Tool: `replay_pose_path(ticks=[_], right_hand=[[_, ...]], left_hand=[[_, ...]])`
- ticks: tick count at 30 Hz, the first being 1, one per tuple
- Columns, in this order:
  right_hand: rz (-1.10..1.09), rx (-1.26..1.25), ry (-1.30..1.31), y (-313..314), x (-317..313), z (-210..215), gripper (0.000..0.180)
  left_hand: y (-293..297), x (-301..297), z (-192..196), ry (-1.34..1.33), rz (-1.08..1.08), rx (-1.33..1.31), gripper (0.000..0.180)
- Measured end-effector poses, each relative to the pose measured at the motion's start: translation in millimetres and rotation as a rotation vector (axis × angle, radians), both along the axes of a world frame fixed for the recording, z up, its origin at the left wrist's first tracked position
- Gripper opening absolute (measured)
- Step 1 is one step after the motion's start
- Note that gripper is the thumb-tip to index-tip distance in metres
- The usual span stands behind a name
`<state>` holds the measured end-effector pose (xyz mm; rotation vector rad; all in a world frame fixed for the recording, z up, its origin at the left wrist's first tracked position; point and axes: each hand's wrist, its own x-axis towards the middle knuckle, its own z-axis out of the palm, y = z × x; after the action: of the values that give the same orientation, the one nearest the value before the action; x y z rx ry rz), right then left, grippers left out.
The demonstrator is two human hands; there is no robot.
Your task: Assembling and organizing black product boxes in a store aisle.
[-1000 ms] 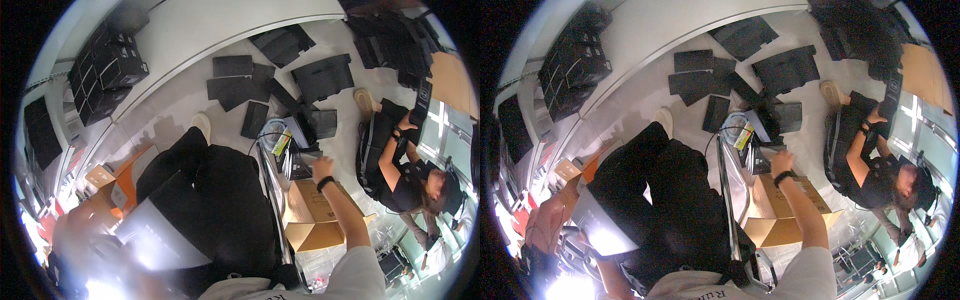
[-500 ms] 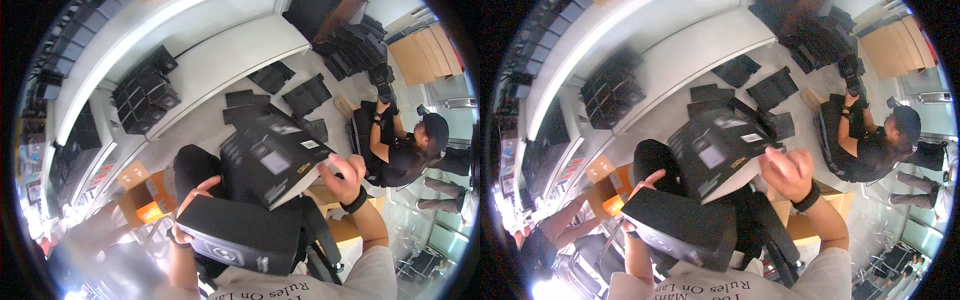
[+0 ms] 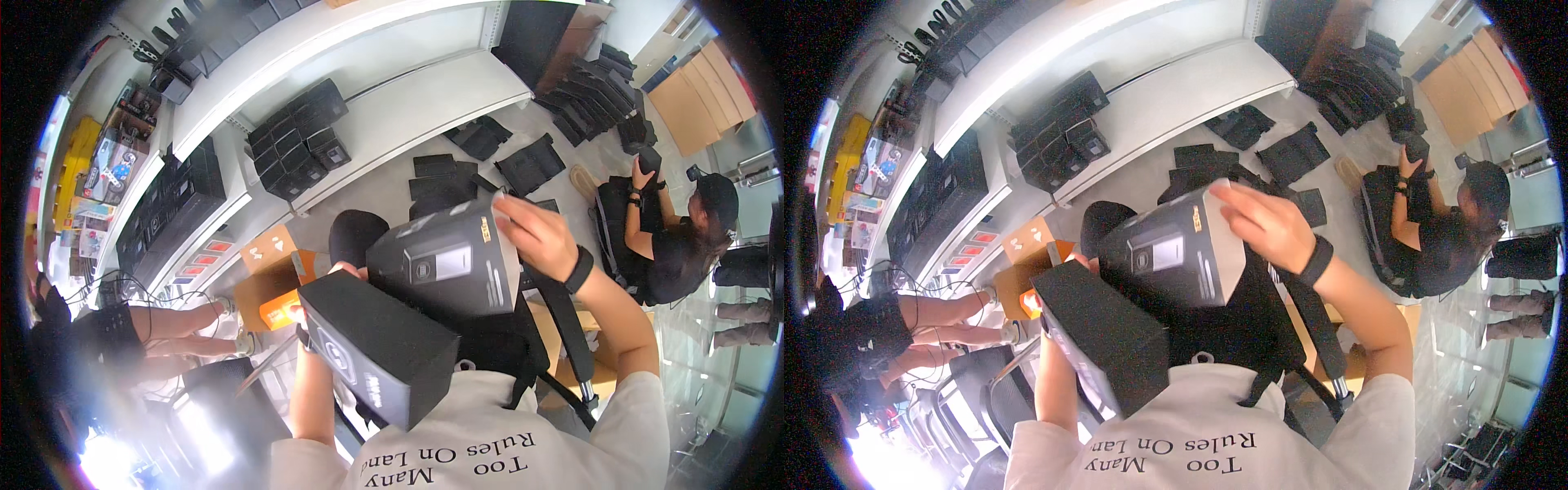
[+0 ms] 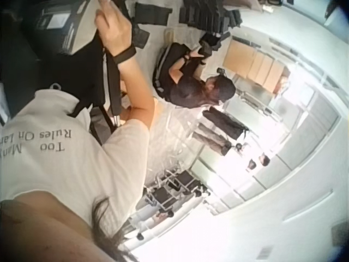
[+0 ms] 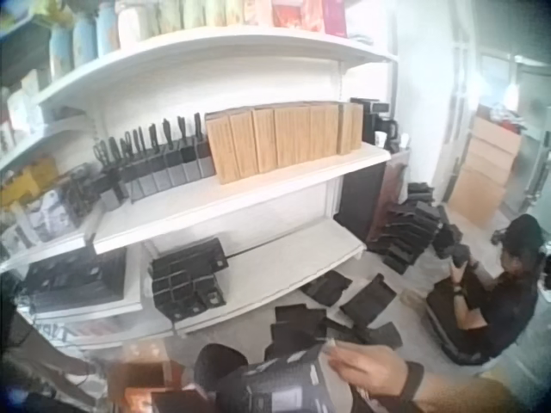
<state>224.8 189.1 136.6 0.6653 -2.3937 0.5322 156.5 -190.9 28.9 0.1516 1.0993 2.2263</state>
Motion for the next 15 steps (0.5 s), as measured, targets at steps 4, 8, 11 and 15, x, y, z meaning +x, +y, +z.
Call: replay_pose_path(ticks=[4,8,11,15], right_hand=[[0.027,0.110,-0.045,-1.6,-3.5,7.1,0.030],[-0.056,-0.105,-0.156,-5.8,-8.9,-0.7,0.042],[-0.180,-0.699,-0.348,-14.2,3.9,-10.3,0.049],[0.225,-1.079,-1.005,-22.5,45.2,-32.0,0.099]], left_hand=[[5.1,7.0,31.2,-0.038,-0.159,0.015,0.095],[16.9,22.3,41.8,-0.205,-0.117,0.120,0.089],[18.6,31.9,39.8,-0.084,0.080,-0.020,0.086],[12.7,31.6,30.1,-0.142,0.126,0.030,0.084]])
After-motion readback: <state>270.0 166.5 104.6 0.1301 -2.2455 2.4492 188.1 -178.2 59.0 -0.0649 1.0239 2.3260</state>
